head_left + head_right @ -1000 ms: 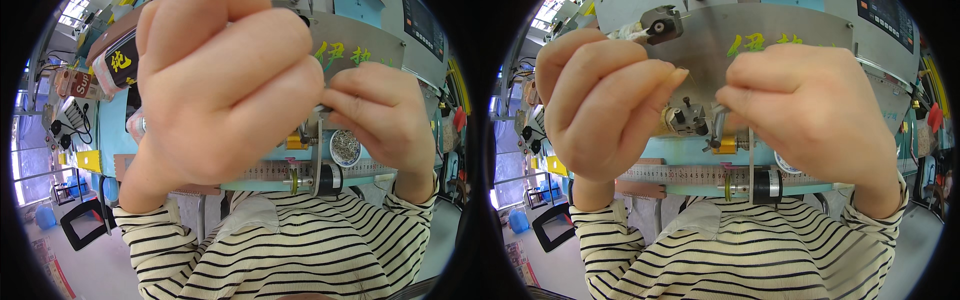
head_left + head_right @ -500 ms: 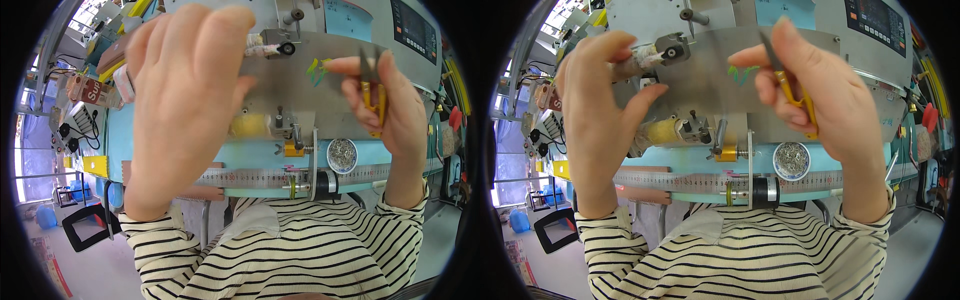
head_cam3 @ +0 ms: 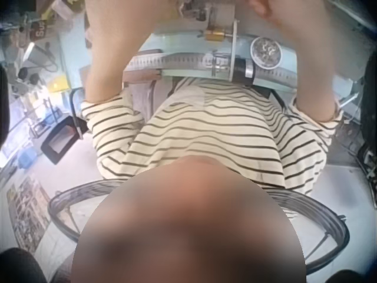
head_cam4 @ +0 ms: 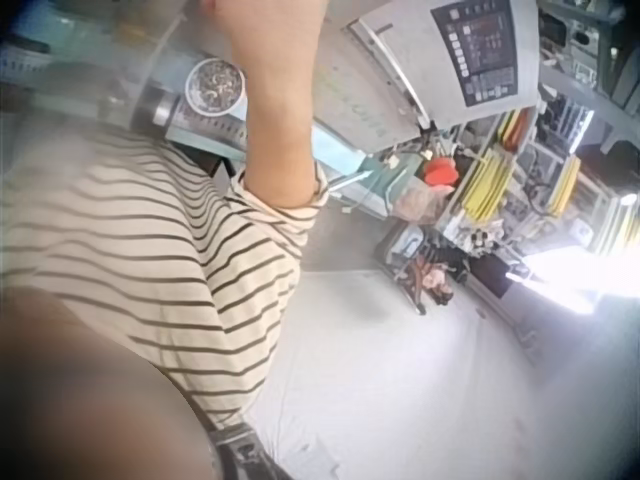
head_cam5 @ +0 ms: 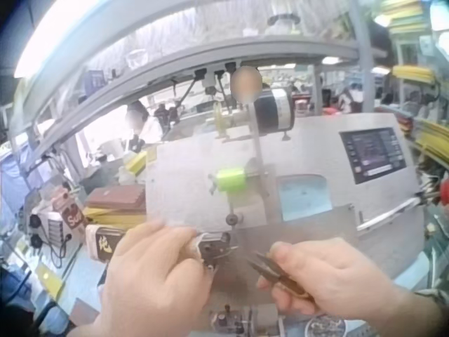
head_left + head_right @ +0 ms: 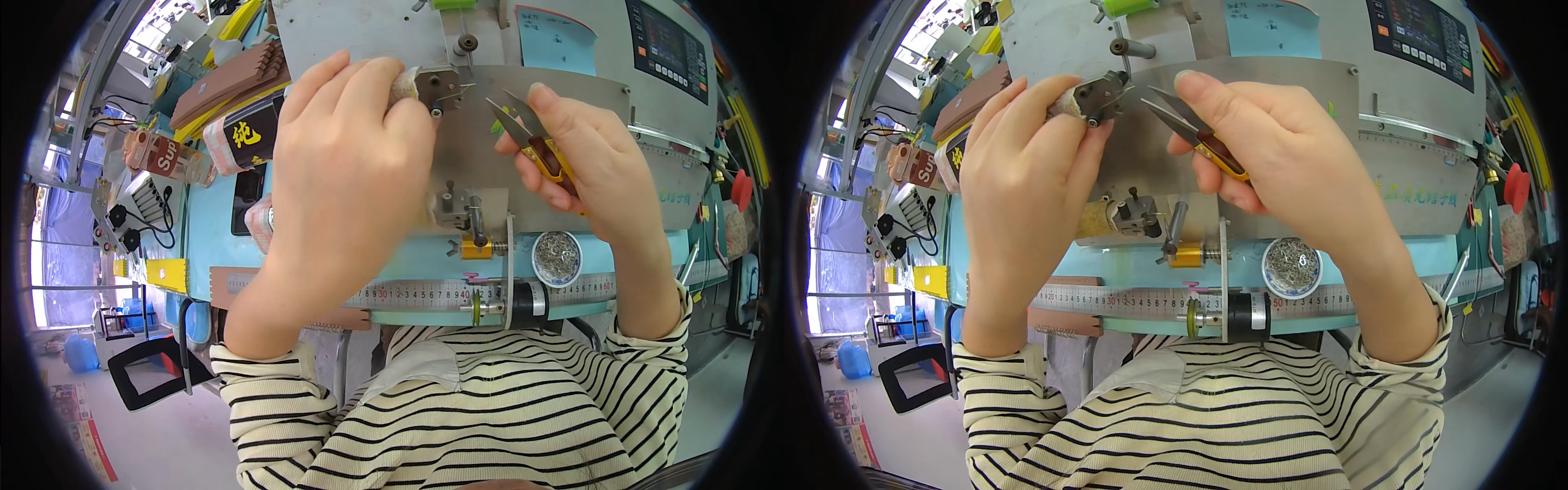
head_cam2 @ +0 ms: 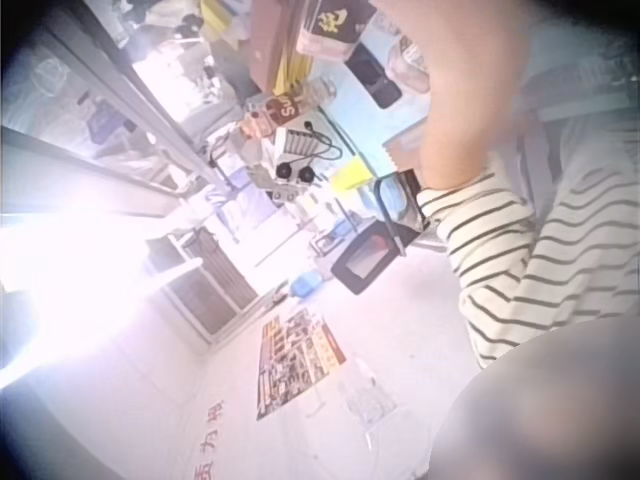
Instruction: The person threads a thin wire through a small machine, using pliers to guide and secure the wire. They repeatedly adjust the wire path and tension, then cut the wire with pliers.
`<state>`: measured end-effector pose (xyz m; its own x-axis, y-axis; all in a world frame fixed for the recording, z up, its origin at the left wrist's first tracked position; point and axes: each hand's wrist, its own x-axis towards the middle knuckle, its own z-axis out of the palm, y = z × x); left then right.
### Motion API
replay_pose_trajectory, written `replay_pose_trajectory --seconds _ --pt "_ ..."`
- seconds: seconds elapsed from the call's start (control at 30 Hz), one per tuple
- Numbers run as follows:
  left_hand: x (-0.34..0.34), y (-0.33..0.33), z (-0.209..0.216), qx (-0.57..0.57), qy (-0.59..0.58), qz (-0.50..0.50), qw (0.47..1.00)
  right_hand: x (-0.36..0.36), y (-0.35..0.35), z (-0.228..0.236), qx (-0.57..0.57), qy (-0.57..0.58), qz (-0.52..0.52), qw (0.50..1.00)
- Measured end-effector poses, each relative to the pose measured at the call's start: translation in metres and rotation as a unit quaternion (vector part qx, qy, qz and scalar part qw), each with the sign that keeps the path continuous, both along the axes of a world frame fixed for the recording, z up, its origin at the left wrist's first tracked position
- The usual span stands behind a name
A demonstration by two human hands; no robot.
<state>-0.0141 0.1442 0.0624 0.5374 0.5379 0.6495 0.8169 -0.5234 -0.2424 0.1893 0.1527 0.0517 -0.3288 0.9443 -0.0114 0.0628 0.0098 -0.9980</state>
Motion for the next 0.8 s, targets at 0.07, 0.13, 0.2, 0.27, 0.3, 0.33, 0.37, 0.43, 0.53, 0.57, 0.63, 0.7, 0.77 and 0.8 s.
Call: replay_pose_trajectory --seconds 0.07,0.13,0.2,0.27,0.3,0.33,0.37,0.43,0.53,0.57,0.63,0.7,0.77,0.8 --pt "-0.002 -0.001 -0.001 0.014 -0.01 -0.016 1.0 -0.002 0.001 0.001 -0.011 -0.01 -0.004 1.0" --pt "-0.004 -0.007 0.001 0.026 -0.014 -0.035 0.999 -0.003 0.003 0.003 -0.021 -0.015 -0.004 1.0" --pt "-0.005 -0.015 0.002 0.012 -0.017 -0.025 0.999 -0.005 0.004 0.004 -0.018 -0.008 0.007 1.0" --pt "-0.004 -0.021 0.001 0.015 -0.032 -0.042 0.998 -0.008 0.005 0.006 -0.034 -0.01 0.002 0.999" --pt "-0.003 -0.023 0.0 0.018 -0.046 -0.054 0.997 -0.009 0.006 0.006 -0.031 -0.007 0.003 0.999" --pt "-0.002 -0.022 -0.002 0.019 -0.061 -0.071 0.995 -0.01 0.007 0.007 -0.036 -0.007 0.003 0.999" --pt "-0.001 -0.022 -0.003 0.02 -0.074 -0.088 0.993 -0.011 0.007 0.007 -0.037 -0.006 0.005 0.999" --pt "0.0 -0.018 -0.006 0.008 -0.1 -0.127 0.987 -0.013 0.007 0.008 -0.044 0.001 0.003 0.999" --pt "0.002 -0.013 -0.01 0.039 -0.109 -0.151 0.982 -0.014 0.007 0.009 -0.067 0.017 -0.006 0.998" --pt "0.003 -0.012 -0.01 0.039 -0.109 -0.153 0.982 -0.014 0.006 0.009 -0.079 0.021 -0.01 0.997" --pt "0.003 -0.011 -0.011 0.037 -0.112 -0.158 0.98 -0.014 0.006 0.008 -0.098 0.026 -0.012 0.995" --pt "0.003 -0.011 -0.012 0.03 -0.111 -0.16 0.98 -0.015 0.007 0.007 -0.114 0.027 -0.009 0.993" --pt "0.0 -0.013 -0.011 0.015 -0.109 -0.155 0.982 -0.014 0.007 0.007 -0.113 0.024 -0.014 0.993" --pt "-0.001 -0.013 -0.01 0.022 -0.106 -0.155 0.982 -0.014 0.007 0.007 -0.103 0.023 -0.009 0.994"
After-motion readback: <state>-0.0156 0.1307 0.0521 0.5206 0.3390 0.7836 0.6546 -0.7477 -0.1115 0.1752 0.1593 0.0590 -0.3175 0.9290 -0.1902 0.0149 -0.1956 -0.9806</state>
